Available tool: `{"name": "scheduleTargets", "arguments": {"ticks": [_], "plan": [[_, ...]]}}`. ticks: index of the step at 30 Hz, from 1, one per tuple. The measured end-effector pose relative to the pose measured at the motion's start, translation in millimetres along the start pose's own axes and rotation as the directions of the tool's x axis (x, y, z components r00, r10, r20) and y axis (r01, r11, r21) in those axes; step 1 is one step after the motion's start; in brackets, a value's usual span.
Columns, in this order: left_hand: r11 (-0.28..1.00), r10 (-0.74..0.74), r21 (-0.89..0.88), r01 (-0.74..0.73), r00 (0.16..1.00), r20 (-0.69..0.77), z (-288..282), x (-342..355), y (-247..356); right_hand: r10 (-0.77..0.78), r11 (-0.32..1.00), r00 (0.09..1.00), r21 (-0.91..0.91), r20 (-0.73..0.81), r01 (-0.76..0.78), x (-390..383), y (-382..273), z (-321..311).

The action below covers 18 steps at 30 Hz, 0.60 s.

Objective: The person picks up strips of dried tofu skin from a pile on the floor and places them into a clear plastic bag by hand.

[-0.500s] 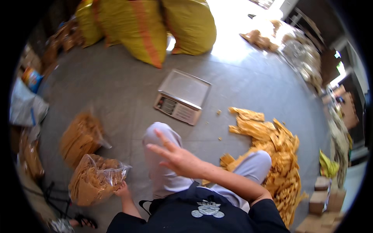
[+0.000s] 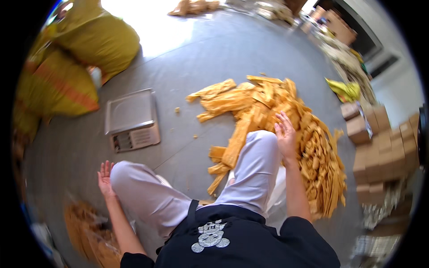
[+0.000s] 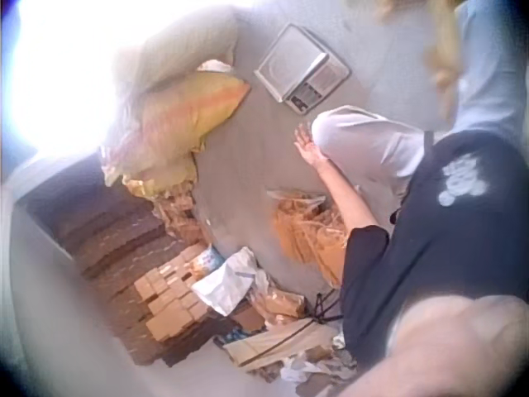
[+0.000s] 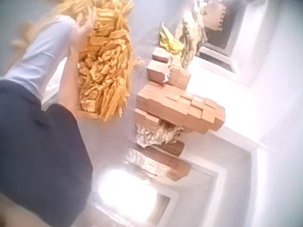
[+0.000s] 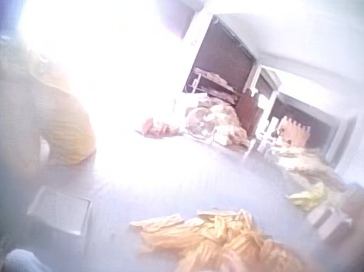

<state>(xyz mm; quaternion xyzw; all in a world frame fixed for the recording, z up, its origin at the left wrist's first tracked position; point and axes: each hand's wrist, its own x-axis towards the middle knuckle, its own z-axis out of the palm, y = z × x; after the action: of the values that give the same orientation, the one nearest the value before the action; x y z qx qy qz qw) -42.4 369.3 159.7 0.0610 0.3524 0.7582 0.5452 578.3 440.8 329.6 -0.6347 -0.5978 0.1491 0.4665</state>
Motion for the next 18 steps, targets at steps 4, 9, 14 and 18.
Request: {"name": "scheduleTargets", "arguments": {"ticks": [4,9,14,18], "plan": [[0.842,-0.388,0.475,0.257,0.900,0.201,110,-16,-24,0.207,0.974,0.970,0.119,-0.130,-0.192,-41,89,-58],[0.609,-0.599,0.659,0.442,0.800,0.016,138,-3,-61,0.482,0.809,0.868,-0.319,-0.118,-0.493,-159,239,-107],[0.560,-0.619,0.697,0.449,0.785,-0.009,164,17,-85,0.682,0.631,0.717,-0.381,-0.142,-0.676,-290,320,-77],[0.536,-0.590,0.725,0.433,0.806,-0.045,173,8,-90,0.977,0.127,0.172,-0.308,-0.124,-0.943,-353,330,-34]]}}
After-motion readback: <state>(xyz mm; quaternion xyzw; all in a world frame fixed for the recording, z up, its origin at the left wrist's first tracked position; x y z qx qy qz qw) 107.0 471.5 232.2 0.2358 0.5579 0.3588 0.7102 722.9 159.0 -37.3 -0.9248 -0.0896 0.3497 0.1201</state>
